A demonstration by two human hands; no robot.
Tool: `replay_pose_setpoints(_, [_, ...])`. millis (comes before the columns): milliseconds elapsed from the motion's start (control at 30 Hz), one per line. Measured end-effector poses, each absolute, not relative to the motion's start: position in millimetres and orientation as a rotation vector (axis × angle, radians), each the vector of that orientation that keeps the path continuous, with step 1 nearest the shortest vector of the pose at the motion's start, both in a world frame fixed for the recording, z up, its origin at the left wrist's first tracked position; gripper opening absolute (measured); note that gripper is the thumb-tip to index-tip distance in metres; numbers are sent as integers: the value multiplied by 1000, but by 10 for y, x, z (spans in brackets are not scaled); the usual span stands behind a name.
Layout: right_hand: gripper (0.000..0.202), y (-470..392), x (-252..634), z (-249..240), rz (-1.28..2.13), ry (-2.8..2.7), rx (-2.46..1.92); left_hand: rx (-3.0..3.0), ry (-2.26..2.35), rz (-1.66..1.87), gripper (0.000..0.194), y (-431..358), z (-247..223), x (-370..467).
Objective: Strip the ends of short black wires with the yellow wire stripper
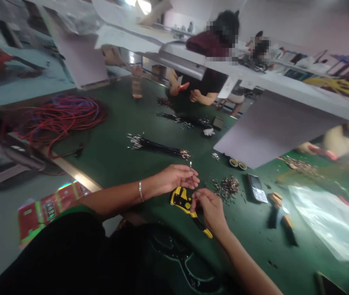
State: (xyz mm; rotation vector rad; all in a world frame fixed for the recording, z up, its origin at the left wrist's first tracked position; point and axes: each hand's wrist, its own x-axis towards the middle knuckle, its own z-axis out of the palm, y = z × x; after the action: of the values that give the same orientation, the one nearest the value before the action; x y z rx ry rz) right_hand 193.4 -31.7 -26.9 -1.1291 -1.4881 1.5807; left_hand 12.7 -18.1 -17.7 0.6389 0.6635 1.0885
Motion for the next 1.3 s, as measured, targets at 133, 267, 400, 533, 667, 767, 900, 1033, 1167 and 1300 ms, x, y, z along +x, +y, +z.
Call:
replay_pose_setpoints(133, [19,-314,1916,-202,1526,-1548,-1085,640,672,1115,14,-146,-163,125])
replay_pose_setpoints(267, [19,-296,2009,-208,1381,-1674,-1113,655,686,1135,14,-125,-132,118])
replay_pose_setpoints(400, [13,-313,2247,-240,964,-2015,-1132,665,727,1179,14,-97,-113,68])
replay_pose_setpoints(533, [25,-378,2399,-275,629,-2373,-999,650,760,1209,12,-51,-115,2])
replay_pose_setpoints(667, [45,-409,2406,-393,404,-2563,-995,624,767,1204,12,-23,-123,-28])
replay_pose_setpoints(767, [45,-392,2404,-497,328,-2623,-997,622,772,1218,12,-18,-133,-35])
replay_pose_setpoints(900, [37,-365,2431,-567,338,-2546,-989,623,765,1229,12,-8,-151,-47])
replay_pose_setpoints(1033, [31,-338,2489,-526,631,-2298,-1045,602,778,1242,11,9,-148,-77])
replay_pose_setpoints(1167, [29,-303,2579,-398,1320,-1858,-1149,560,802,1274,9,27,-119,-100])
replay_pose_setpoints(1300, [32,-284,2595,-256,1804,-1335,-1032,508,816,1272,8,34,-63,-75])
